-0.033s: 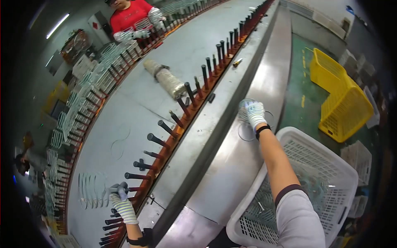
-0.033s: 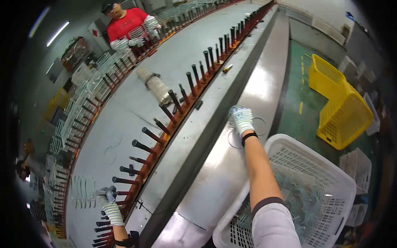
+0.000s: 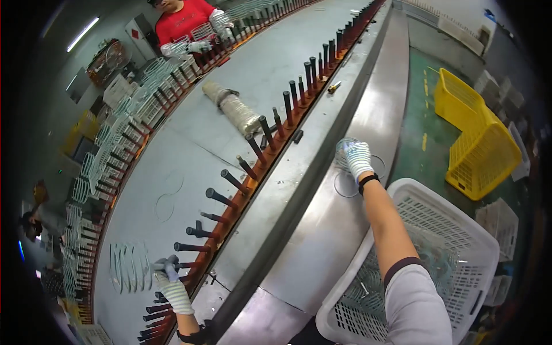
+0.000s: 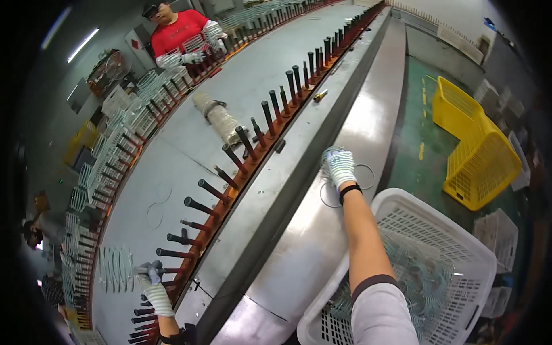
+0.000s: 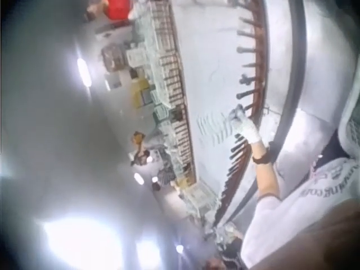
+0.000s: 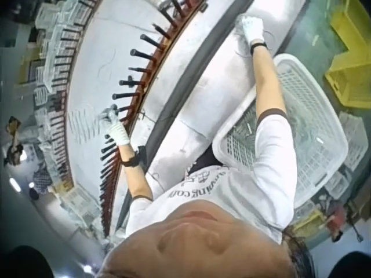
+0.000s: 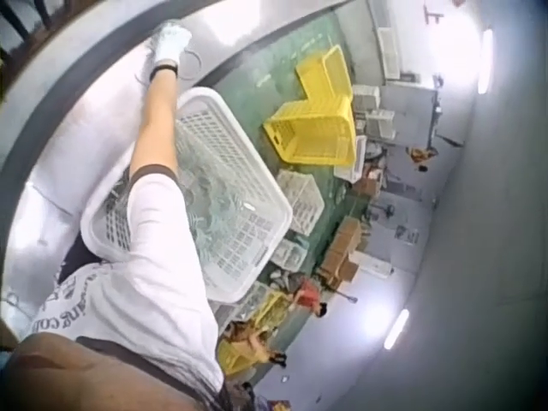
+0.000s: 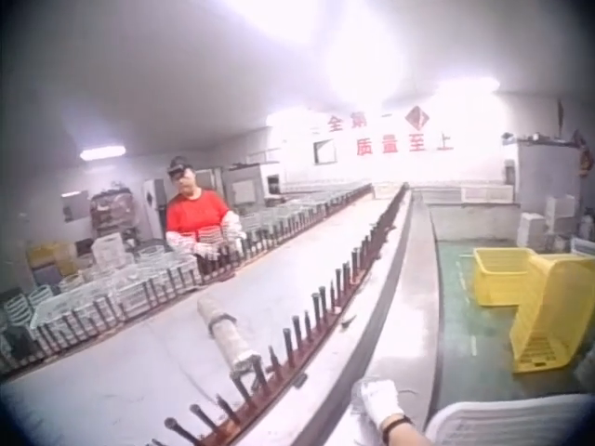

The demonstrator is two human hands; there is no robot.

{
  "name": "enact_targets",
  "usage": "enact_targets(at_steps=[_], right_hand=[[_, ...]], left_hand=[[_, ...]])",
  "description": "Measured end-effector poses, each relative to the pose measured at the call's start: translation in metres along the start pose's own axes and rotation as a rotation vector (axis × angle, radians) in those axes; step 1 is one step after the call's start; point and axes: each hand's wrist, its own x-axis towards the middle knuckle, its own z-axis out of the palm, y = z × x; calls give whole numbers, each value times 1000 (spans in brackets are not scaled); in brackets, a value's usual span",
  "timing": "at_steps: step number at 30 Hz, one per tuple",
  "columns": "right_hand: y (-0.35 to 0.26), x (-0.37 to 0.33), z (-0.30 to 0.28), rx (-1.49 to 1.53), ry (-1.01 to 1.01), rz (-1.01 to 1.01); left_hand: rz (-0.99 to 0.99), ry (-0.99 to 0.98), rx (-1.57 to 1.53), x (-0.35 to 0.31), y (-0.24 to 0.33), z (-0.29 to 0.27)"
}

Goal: Picking plastic coil objects from a basket and placing them onto the vertical pegs of a moving conveyor belt.

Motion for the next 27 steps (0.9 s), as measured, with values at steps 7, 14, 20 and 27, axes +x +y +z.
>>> enact_targets(at_steps=[7,14,20,27], right_hand=[[4,-1,-54,-47,34,-111],[47,-38,-79,416,376,9],[90,-125,-195,1656,73,-131],[151,-200,-314,2063,-597,98]], left_hand=[[37,42,210,-25,-24,-34],[-29,214,316,-85,30,-21],[-45,-558,-45,-192,150,90],[779,-938,329,-197,333,194]])
